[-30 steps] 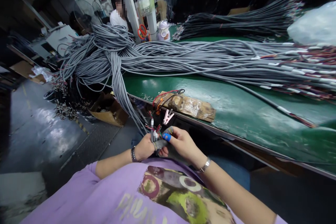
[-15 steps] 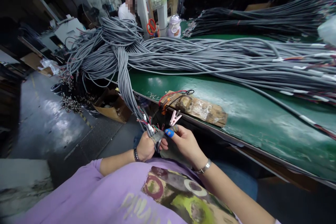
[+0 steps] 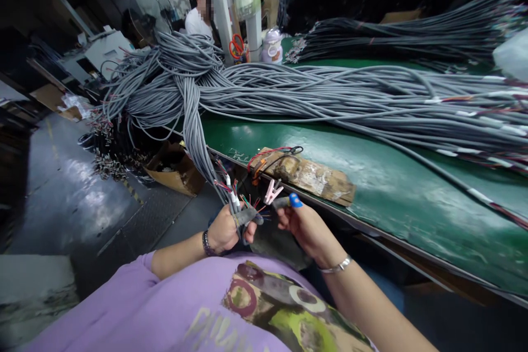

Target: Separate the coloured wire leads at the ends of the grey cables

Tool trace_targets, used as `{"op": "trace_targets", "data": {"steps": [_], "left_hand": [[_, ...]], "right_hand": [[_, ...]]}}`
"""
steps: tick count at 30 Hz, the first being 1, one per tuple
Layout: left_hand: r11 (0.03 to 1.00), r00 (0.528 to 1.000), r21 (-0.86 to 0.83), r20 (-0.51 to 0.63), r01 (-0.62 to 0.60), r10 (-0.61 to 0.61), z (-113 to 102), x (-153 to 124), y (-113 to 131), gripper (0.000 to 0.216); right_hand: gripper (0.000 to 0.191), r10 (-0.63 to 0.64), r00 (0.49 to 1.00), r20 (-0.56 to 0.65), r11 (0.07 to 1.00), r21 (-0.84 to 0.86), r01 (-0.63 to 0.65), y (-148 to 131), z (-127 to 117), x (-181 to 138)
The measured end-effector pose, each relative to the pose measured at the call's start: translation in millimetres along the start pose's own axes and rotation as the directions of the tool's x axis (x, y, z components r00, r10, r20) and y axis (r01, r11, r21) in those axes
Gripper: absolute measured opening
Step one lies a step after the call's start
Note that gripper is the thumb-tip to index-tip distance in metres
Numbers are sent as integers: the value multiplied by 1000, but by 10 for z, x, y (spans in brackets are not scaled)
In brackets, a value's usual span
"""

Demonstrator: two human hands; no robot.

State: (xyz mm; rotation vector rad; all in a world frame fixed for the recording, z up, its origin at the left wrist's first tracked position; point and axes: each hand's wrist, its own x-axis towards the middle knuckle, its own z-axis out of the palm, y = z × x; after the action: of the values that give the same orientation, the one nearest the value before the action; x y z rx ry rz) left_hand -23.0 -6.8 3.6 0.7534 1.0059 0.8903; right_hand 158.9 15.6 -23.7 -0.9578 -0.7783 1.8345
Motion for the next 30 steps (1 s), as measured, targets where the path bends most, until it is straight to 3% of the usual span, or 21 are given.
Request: {"op": "trace_targets", "data": {"steps": [4,8,10,15,18,24,30], "left_hand": [[996,985,45,151,75,-81,44,18,67,54],[996,984,38,161,75,-80,107,64,93,52],[996,984,37,159,78,-83,126,82,102,53],[995,980,51,174,86,-94,131,106,88,52],[994,979,52,174,97,-105,124,112,54,52],[994,981,53,165,96,-104,109,120,17,52],[997,992,49,105,66,-71,96,48,7,53]], "right_hand": [[46,44,998,52,999,5,-45,-73,51,121],[52,-225,973,-48,946,-251,207,-80,171,161],[55,-297,950,-95,920,-294,258,-58,215,176],[54,-74,997,25,993,90,72,-9,281,251],[45,-50,999,18,971,233,45,0,294,282],[45,-7,1000,14,957,292,3,9,298,274],[49,-3,994,112,957,289,-30,-24,273,209]]}}
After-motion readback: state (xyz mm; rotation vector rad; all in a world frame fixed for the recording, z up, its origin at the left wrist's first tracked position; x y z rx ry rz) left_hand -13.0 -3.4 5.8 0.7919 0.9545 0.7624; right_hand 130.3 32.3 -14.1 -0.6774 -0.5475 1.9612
